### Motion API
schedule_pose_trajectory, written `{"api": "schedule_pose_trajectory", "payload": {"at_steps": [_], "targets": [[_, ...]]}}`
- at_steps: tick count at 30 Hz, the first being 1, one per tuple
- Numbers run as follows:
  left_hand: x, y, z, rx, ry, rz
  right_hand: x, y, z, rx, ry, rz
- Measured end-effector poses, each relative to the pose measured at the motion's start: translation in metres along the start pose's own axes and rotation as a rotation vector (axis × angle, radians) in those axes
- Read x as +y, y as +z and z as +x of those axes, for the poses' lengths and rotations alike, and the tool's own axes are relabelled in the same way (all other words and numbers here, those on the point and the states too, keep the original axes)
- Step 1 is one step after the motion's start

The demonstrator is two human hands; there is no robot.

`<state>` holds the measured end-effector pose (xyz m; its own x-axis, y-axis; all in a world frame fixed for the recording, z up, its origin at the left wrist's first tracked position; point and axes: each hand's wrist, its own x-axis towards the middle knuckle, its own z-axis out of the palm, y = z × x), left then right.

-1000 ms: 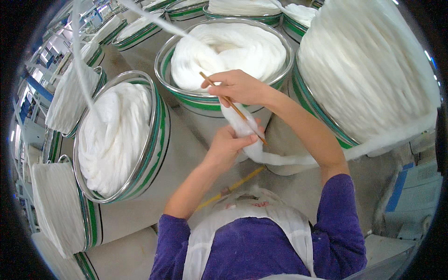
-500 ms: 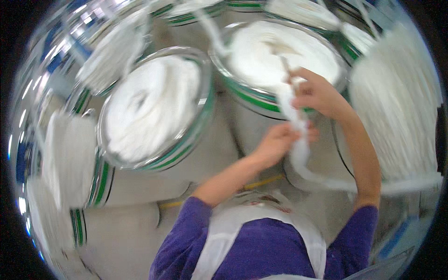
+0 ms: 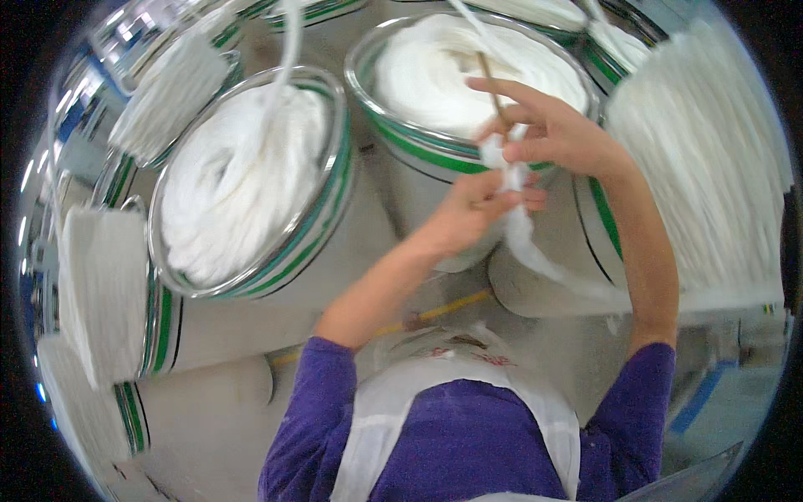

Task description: The person repeatedly lifts and places white textile material into and out of large cylindrical containers, adjusts the material, and secures the containers with metal lids. The person also threads a white strip through overhead machinery and continues handling the textile material across multiple containers.

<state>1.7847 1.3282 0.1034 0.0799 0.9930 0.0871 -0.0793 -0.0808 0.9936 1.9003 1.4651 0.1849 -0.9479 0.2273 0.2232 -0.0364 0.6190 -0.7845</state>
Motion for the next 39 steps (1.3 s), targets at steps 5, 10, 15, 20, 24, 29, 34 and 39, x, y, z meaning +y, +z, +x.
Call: {"api": "schedule_pose_trajectory", "payload": {"at_steps": [5,10,15,20,24,29,34,39], "targets": [[-0.006,0.002,0.003,-0.017,-0.027,-0.352,-0.007,0.005,0.002,0.094,0.139,-0.077],[-0.009,0.008,0.006,0.004,-0.070,-0.257,0.000,0.007,0.004,0.115,0.015,-0.022],[-0.014,0.006,0.013,0.068,-0.063,-0.251,0.012,0.002,-0.001,0.184,0.237,-0.244],[-0.025,-0.001,0.017,0.097,-0.114,-0.179,0.017,0.004,-0.002,0.232,0.137,0.103],[-0.024,-0.002,0.019,0.035,-0.060,-0.171,0.025,0.008,-0.001,0.215,0.284,-0.216],[-0.022,-0.005,0.019,0.054,-0.092,-0.181,0.030,0.009,0.001,0.253,0.189,0.095],[-0.023,-0.008,0.023,0.044,-0.061,-0.205,0.033,0.004,-0.003,0.269,0.214,0.212],[-0.035,-0.009,0.031,0.155,-0.133,-0.481,0.052,-0.002,0.008,0.437,0.321,0.015]]}}
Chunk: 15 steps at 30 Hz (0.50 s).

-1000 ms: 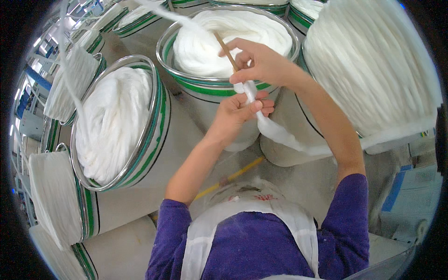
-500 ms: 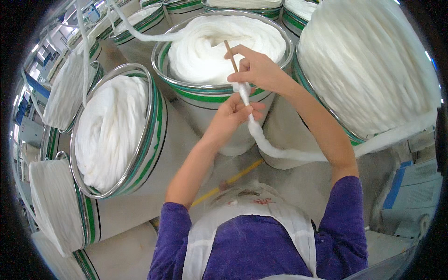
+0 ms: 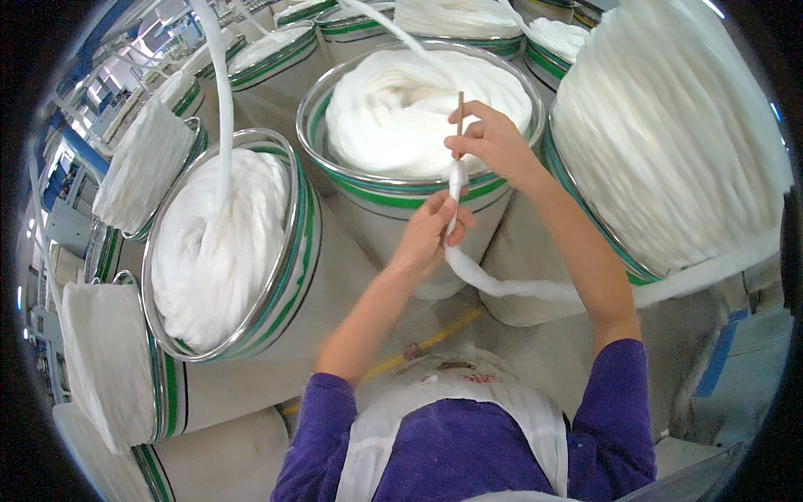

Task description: The person repeatedly lifts and places white textile material into and out of large cylindrical containers, adjusts the material, and secures the containers with metal lids. The person also threads a white strip through overhead machinery and continues handling the textile material across multiple containers.

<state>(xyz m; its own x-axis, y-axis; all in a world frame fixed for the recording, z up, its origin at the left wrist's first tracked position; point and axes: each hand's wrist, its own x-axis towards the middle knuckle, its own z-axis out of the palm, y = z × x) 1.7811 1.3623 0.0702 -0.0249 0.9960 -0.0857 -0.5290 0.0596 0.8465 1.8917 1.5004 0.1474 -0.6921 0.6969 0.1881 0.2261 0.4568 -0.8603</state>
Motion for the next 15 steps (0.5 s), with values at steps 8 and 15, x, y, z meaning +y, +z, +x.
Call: {"api": "schedule_pose_trajectory", "payload": {"at_steps": [8,15], "targets": [[-0.067,-0.071,-0.010,0.205,-0.073,0.761,-0.013,0.005,-0.021,0.256,-0.369,0.503],[-0.002,-0.102,-0.004,0.541,1.031,1.523,0.151,0.221,-0.160,-0.887,0.038,-0.109]]}}
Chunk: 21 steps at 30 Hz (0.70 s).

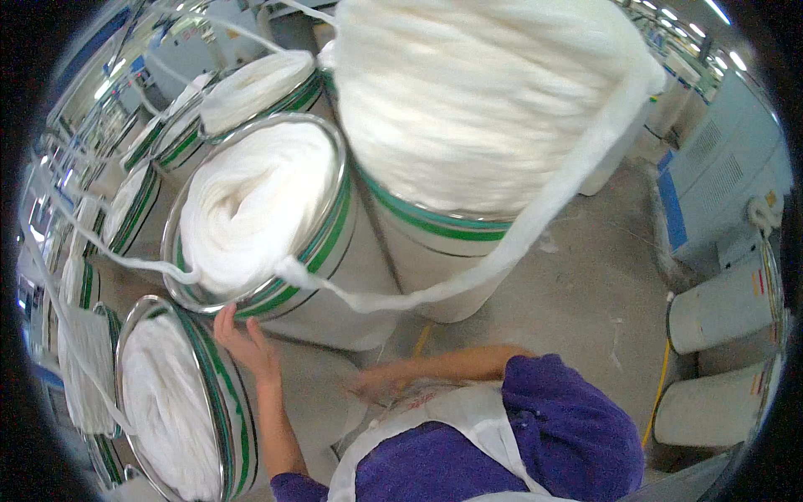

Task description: The person repeatedly lifts and places white textile material into and out of large cylindrical containers, adjusts the material, and secures the containers with metal lids. The person also threads a white strip through overhead machinery and continues handling the textile material across multiple containers.

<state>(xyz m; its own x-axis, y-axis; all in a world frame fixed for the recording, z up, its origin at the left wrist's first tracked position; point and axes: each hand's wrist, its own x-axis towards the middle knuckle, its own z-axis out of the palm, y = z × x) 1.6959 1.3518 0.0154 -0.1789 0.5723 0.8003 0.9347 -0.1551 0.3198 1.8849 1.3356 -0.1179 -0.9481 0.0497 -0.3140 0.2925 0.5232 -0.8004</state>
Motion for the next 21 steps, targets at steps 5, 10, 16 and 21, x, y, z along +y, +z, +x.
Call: {"api": "schedule_pose_trajectory", "payload": {"at_steps": [5,10,16,21], "targets": [[-0.003,0.040,0.030,0.015,0.380,0.279,0.078,0.055,-0.079,0.446,0.084,0.197],[-0.063,0.052,0.038,0.208,0.545,0.288,0.056,-0.009,-0.308,1.658,0.474,0.000],[-0.120,0.032,0.061,0.059,0.182,0.181,0.102,-0.102,-0.486,1.218,0.613,-1.036],[-0.124,0.028,0.051,0.072,0.063,0.121,0.077,-0.122,-0.458,1.050,0.747,-0.722]]}}
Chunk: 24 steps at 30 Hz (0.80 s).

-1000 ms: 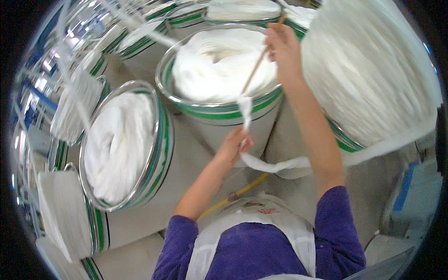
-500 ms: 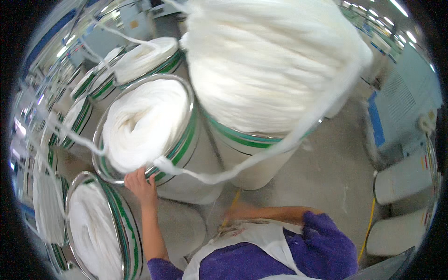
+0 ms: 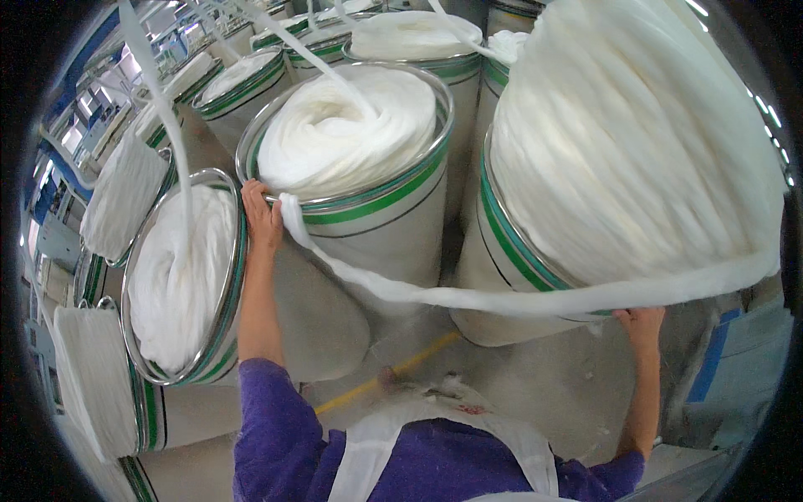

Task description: The person repeatedly lifts and places white textile material into and out of large cylindrical containers, adjusts the material, and secures the containers with metal lids. The person also threads a white strip through overhead machinery and continues handling the textile material across multiple containers.

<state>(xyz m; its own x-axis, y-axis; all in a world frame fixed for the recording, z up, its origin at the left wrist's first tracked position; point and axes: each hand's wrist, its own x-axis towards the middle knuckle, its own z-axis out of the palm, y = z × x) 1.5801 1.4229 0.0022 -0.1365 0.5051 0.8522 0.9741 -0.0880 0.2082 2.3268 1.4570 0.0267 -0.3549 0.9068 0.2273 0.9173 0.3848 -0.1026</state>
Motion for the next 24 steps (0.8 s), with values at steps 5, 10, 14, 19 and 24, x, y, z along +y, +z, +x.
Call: {"api": "schedule_pose_trajectory", "payload": {"at_steps": [5,10,14,19,24], "targets": [[0.015,-0.012,0.012,-0.228,-0.066,0.115,-0.113,0.003,0.026,0.125,-0.044,-0.209],[0.078,-0.013,-0.016,-0.090,-0.249,0.153,-0.187,0.038,0.068,0.482,-0.019,-0.187],[0.147,-0.063,-0.179,-0.487,-0.060,0.046,-0.213,0.059,0.095,0.471,-0.072,-0.213],[0.195,-0.246,-0.419,-1.213,-0.992,0.526,-0.215,0.068,0.112,0.261,-0.249,0.164],[0.231,-0.508,-0.521,-1.164,-1.368,0.862,-0.239,0.093,0.055,0.801,-0.751,0.293]]}}
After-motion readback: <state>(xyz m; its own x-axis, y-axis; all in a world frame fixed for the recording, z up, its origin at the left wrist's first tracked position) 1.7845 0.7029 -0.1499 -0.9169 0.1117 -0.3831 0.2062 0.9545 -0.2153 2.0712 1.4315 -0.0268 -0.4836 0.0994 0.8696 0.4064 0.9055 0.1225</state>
